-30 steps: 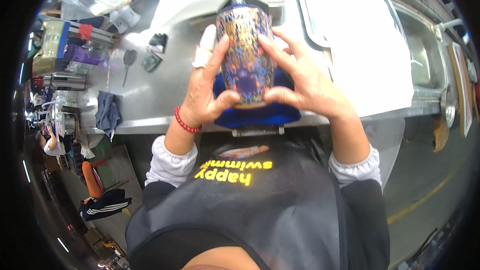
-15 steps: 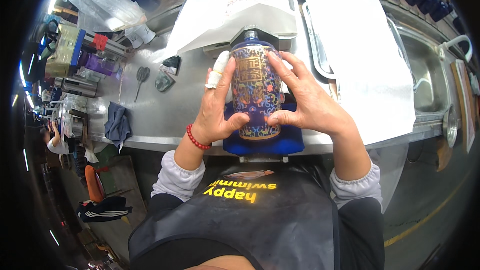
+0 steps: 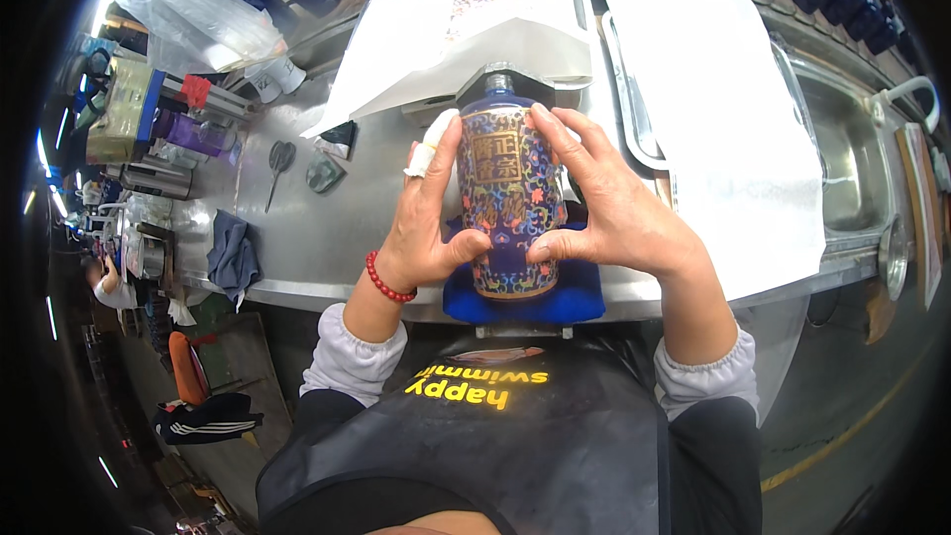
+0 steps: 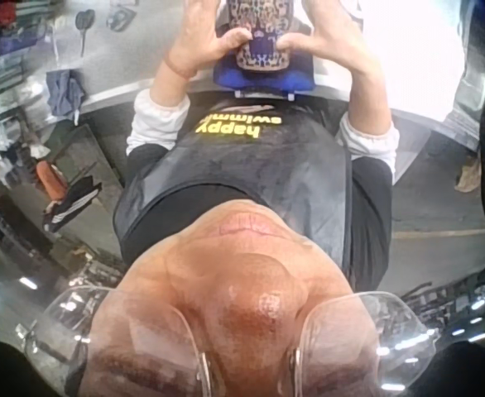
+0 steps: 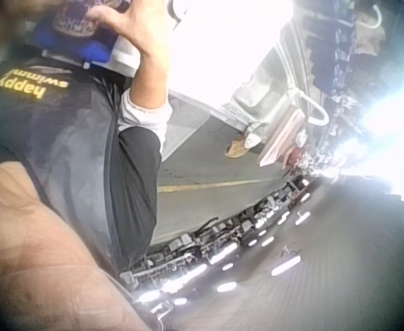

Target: The person applies decorative stickers to a blue bottle, smoothing each sticker with a green card and rotating the bottle to cover multiple sides. The person handles the bottle and stickers by hand, using a green card to press and smooth the applied designs.

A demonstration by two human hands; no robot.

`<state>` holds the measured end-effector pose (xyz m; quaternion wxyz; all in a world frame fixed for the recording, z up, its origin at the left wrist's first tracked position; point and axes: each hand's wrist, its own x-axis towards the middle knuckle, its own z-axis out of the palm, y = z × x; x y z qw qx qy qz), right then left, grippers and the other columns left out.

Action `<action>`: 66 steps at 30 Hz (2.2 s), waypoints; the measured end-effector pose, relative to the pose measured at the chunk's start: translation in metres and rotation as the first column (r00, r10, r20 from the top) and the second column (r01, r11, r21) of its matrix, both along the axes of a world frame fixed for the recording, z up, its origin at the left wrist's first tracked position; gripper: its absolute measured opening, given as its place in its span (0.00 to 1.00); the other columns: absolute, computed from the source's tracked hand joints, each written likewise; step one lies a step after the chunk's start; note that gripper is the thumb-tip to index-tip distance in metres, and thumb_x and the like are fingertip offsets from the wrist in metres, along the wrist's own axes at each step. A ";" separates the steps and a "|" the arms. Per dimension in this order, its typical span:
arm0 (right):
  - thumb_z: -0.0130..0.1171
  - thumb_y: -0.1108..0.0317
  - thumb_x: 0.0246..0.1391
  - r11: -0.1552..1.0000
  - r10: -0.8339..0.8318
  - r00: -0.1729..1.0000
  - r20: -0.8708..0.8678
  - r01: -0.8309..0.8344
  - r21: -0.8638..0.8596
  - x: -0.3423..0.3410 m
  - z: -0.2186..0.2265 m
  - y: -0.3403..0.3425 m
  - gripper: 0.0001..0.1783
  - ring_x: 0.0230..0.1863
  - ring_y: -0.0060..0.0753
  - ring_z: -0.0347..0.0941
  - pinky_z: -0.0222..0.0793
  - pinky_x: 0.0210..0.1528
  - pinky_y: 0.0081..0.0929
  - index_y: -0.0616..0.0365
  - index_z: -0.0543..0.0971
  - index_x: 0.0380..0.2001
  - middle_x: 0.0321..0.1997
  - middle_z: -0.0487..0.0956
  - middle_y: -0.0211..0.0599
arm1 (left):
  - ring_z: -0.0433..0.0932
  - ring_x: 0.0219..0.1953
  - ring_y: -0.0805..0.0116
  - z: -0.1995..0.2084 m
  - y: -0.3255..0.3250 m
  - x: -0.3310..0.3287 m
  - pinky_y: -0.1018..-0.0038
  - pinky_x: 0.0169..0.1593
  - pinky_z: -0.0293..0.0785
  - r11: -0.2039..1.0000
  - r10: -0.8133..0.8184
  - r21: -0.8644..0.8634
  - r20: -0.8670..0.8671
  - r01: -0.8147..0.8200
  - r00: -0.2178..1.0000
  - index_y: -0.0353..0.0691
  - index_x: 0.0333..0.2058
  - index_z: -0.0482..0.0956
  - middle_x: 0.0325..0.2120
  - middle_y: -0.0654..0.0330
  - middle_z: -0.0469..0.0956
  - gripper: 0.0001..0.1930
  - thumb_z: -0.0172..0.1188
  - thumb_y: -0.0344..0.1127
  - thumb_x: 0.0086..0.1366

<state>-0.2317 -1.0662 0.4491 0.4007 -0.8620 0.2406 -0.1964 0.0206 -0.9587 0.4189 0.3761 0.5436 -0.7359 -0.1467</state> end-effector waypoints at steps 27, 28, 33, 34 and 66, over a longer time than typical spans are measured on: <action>0.75 0.30 0.35 0.984 0.115 0.993 0.021 -0.111 -0.141 -0.005 -0.016 -0.004 0.73 0.77 0.52 0.54 0.62 0.70 0.46 0.48 0.49 0.78 0.80 0.52 0.46 | 0.50 0.74 0.35 -0.002 -0.005 0.014 0.34 0.70 0.39 0.986 -0.145 -0.071 0.109 0.154 0.983 0.46 0.75 0.51 0.72 0.35 0.51 0.64 0.66 0.77 0.48; 0.75 0.31 0.35 0.983 0.118 0.993 0.010 -0.115 -0.144 -0.007 -0.017 -0.005 0.73 0.77 0.53 0.53 0.62 0.70 0.46 0.48 0.49 0.78 0.80 0.52 0.47 | 0.50 0.74 0.35 -0.002 -0.005 0.015 0.34 0.70 0.39 0.986 -0.144 -0.068 0.114 0.153 0.983 0.46 0.75 0.50 0.72 0.35 0.51 0.64 0.66 0.77 0.48; 0.77 0.34 0.36 0.984 0.147 0.989 0.014 -0.145 -0.100 -0.012 -0.019 -0.006 0.74 0.78 0.52 0.51 0.60 0.71 0.45 0.53 0.48 0.78 0.80 0.51 0.50 | 0.50 0.74 0.35 -0.001 -0.004 0.017 0.32 0.69 0.40 0.985 -0.156 -0.053 0.151 0.166 0.976 0.48 0.76 0.48 0.72 0.36 0.49 0.64 0.66 0.77 0.49; 0.77 0.35 0.36 0.982 0.162 0.987 0.019 -0.160 -0.102 -0.011 -0.018 -0.006 0.74 0.78 0.52 0.51 0.59 0.72 0.46 0.54 0.47 0.78 0.80 0.50 0.51 | 0.50 0.74 0.35 -0.001 -0.004 0.016 0.32 0.69 0.40 0.985 -0.156 -0.051 0.153 0.165 0.976 0.48 0.76 0.47 0.72 0.36 0.49 0.65 0.66 0.77 0.49; 0.65 0.66 0.45 0.617 0.256 0.956 -0.143 -0.276 -0.737 0.068 0.090 0.031 0.09 0.33 0.32 0.74 0.66 0.42 0.37 0.48 0.80 0.33 0.32 0.74 0.29 | 0.56 0.69 0.39 -0.015 0.061 -0.047 0.26 0.67 0.36 0.965 0.249 -0.098 0.044 -0.244 0.968 0.31 0.71 0.50 0.68 0.45 0.61 0.59 0.75 0.54 0.49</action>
